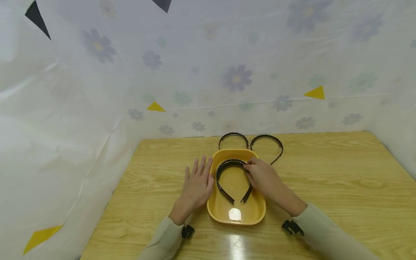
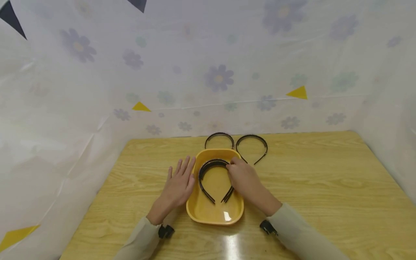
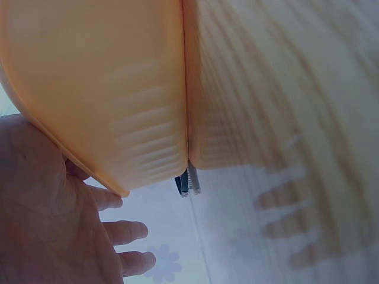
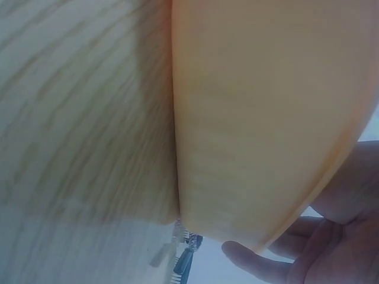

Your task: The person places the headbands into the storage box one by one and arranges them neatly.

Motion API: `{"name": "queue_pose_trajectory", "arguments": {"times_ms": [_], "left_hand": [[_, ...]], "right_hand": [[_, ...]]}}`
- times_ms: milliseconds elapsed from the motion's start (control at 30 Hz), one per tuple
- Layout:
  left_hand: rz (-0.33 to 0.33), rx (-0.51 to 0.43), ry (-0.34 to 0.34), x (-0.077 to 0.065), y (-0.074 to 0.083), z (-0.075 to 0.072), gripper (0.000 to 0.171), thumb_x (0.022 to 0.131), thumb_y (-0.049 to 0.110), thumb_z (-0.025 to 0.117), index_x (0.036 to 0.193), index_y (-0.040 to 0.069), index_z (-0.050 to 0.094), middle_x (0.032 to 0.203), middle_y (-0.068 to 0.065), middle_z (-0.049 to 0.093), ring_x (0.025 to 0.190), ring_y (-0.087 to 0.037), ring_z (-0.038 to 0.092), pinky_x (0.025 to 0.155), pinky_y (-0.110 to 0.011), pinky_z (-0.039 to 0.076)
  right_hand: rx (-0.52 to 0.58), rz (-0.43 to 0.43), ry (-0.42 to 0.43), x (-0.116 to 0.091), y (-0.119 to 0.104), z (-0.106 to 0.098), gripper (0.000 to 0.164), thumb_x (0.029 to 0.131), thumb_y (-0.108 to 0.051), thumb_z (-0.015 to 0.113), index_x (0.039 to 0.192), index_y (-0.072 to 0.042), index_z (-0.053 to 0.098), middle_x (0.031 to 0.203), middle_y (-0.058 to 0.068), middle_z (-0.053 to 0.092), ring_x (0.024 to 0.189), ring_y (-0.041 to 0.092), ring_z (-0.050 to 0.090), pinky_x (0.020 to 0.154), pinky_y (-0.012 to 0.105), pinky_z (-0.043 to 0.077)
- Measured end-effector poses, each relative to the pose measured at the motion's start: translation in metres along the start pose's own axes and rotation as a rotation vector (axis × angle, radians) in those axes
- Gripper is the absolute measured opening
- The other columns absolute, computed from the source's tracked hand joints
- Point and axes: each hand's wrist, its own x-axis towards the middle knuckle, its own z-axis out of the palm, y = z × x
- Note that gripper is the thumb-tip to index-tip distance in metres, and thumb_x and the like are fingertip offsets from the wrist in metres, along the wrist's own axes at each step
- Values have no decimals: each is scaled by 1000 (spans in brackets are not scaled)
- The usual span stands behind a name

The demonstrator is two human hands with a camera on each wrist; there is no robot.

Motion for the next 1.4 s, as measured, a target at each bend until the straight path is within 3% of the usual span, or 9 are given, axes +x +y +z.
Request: {"name": "queue_pose_trajectory", "arguments": {"times_ms": [433,767,933,1133,1400], "left_hand": [[-2,9,1,0,2,-1,58,110,31,26,166,18,21,170,-11,19,155,-38,13,119,-69,10],[-4,3,8,0,1,-1,57,111,30,28,166,19,20,170,-7,17,156,-37,13,119,-68,9],[-8,-3,4,-1,2,-1,57,111,30,28,166,19,21,170,-7,16,156,-37,11,119,-68,8],[-11,-3,-5,-2,2,0,57,111,31,28,166,19,20,170,-6,15,156,-35,10,120,-67,8],[-13,2,-14,-1,2,1,57,111,32,26,167,19,19,170,-6,15,156,-35,9,119,-68,8]], "right_hand": [[31,14,29,-3,2,3,26,88,-4,79,114,2,76,111,16,67,95,30,67,75,40,59],[69,1,148,-6,13,-5,29,89,-7,78,117,1,75,121,20,66,113,38,61,79,44,59],[109,25,181,-7,21,-9,32,88,-7,78,119,1,75,123,22,65,110,38,62,73,44,58],[151,48,251,-5,35,-16,33,86,-3,79,118,3,75,118,21,67,103,38,65,76,50,57],[231,74,328,-1,55,-25,32,86,4,79,117,5,74,117,23,67,91,37,68,64,46,55]]}}
